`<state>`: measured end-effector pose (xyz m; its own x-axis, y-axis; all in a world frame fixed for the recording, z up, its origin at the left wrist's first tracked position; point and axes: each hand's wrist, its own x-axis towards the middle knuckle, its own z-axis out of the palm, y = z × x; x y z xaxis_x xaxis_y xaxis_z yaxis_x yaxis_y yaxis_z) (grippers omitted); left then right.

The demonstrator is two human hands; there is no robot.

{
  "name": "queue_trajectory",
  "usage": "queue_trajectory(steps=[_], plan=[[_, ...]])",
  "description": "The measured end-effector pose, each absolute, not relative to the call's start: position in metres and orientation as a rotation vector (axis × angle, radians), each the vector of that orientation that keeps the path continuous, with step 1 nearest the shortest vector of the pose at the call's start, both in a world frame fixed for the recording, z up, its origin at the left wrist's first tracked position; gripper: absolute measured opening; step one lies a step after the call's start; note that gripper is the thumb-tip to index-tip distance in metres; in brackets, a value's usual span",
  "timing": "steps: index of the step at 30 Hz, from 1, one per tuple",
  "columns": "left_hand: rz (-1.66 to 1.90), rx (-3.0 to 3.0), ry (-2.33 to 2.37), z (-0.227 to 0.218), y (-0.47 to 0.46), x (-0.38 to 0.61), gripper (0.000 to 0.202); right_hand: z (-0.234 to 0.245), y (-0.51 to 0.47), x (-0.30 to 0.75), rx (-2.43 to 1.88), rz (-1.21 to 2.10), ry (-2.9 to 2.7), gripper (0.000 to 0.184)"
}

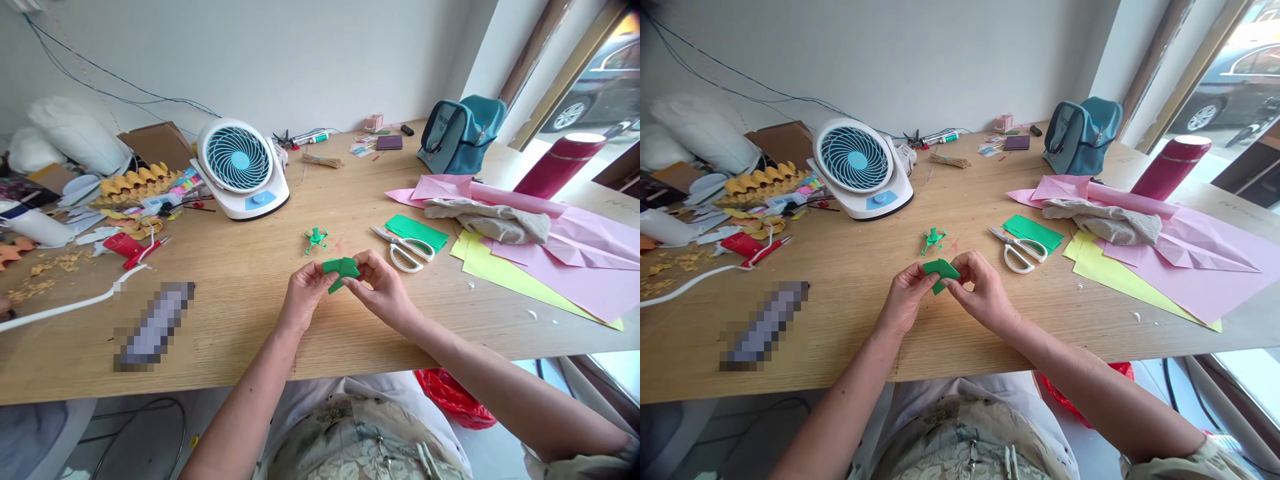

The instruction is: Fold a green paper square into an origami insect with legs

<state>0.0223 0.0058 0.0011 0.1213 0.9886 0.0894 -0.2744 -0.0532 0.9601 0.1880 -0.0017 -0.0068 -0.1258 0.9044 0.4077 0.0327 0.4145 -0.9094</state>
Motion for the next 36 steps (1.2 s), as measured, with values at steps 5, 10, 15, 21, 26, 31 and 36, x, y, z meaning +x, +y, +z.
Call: queue_trajectory(steps=[5,10,15,21,26,31,36], plan=[[1.325,1.128,0.817,0.006,0.005,0.02,0.023,0.0,-0.001,0.191,-0.918,1.462,-1.268,0.043],[1.235,1.154,0.84,0.008,0.003,0.02,0.026,-0.002,0.004,0.196,-0.809,1.763,-1.064,0.033],[1.206,1.191,0.879,0.009,0.001,0.02,0.028,0.001,0.006,0.198,-0.788,1.785,-0.825,0.04],[1.047,0.986,0.762,0.011,0.0,0.017,0.027,-0.001,0.007,0.195,-0.83,1.816,-0.966,0.035],[0.912,0.755,0.577,0.011,0.001,0.014,0.032,-0.003,0.007,0.198,-0.764,1.731,-1.165,0.033],[0.864,0.532,0.526,0.013,0.001,0.012,0.018,0.002,0.005,0.199,-0.752,1.56,-1.382,0.046],[0.861,0.47,0.56,0.012,0.004,0.011,0.012,0.007,-0.001,0.193,-0.81,1.127,-1.682,0.045]])
